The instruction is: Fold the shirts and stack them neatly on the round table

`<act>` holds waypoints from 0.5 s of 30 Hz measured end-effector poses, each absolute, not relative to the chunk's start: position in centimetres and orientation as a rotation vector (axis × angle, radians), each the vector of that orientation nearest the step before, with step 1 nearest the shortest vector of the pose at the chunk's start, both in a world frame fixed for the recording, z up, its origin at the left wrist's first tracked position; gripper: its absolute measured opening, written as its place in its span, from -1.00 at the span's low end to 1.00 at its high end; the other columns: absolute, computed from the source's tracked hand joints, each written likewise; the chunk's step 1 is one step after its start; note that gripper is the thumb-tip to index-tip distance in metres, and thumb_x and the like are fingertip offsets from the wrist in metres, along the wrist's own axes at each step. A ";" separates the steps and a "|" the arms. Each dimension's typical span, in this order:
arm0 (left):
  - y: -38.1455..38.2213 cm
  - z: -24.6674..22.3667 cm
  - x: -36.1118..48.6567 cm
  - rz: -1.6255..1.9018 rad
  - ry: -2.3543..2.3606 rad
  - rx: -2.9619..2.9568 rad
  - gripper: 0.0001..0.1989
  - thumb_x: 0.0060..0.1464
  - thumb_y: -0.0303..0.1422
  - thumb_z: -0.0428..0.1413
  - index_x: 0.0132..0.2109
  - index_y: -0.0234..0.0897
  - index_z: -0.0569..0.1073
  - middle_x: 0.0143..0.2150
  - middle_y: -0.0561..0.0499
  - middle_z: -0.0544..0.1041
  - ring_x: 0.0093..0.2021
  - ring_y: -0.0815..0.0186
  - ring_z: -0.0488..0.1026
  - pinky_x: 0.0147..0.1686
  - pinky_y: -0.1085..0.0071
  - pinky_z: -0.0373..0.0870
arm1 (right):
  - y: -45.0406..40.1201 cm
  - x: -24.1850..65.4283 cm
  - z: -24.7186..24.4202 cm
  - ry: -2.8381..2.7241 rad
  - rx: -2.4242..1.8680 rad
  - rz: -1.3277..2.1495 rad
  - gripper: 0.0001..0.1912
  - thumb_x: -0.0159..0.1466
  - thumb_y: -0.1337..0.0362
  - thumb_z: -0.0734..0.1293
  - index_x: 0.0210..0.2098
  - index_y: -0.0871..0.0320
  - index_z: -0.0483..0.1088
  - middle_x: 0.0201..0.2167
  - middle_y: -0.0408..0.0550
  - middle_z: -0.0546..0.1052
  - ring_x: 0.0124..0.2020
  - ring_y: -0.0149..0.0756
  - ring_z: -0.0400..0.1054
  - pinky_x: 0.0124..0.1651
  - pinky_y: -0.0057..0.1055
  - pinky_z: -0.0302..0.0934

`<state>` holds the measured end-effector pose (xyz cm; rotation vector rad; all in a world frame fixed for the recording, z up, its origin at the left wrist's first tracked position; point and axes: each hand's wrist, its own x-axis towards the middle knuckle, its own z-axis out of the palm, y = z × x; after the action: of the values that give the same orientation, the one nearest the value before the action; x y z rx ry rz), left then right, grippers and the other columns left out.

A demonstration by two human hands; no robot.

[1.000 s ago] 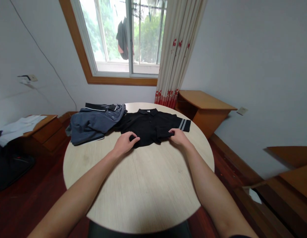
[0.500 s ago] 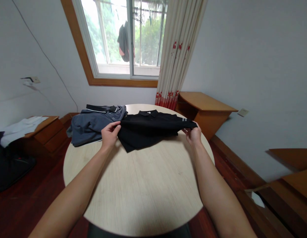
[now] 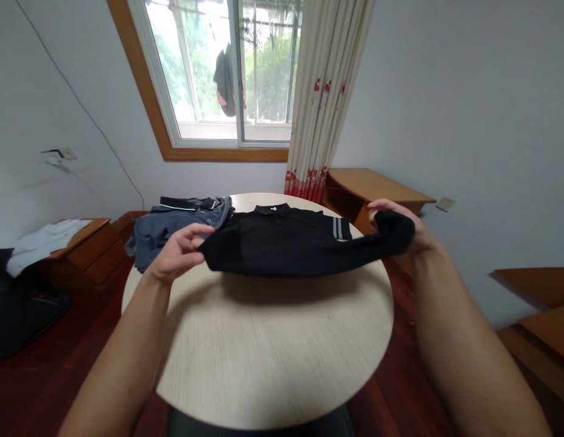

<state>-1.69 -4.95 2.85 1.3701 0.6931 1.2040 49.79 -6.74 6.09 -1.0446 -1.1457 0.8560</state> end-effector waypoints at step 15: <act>-0.3 -3.2 13.5 0.863 1.017 2.154 -0.75 0.04 -0.12 0.28 -0.25 -0.18 0.66 -0.13 -0.18 0.68 -0.06 0.00 0.61 0.06 0.15 0.46 | 1.5 42.2 -1.4 -2.003 -1.630 0.555 -0.62 0.08 0.20 0.55 -0.10 0.14 0.60 -0.16 0.10 0.65 -0.11 -0.04 0.55 0.10 -0.10 0.38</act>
<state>13.53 -0.29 -3.16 2.1535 1.0169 0.8632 42.23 1.52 -1.44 -1.6303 -2.0031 0.5553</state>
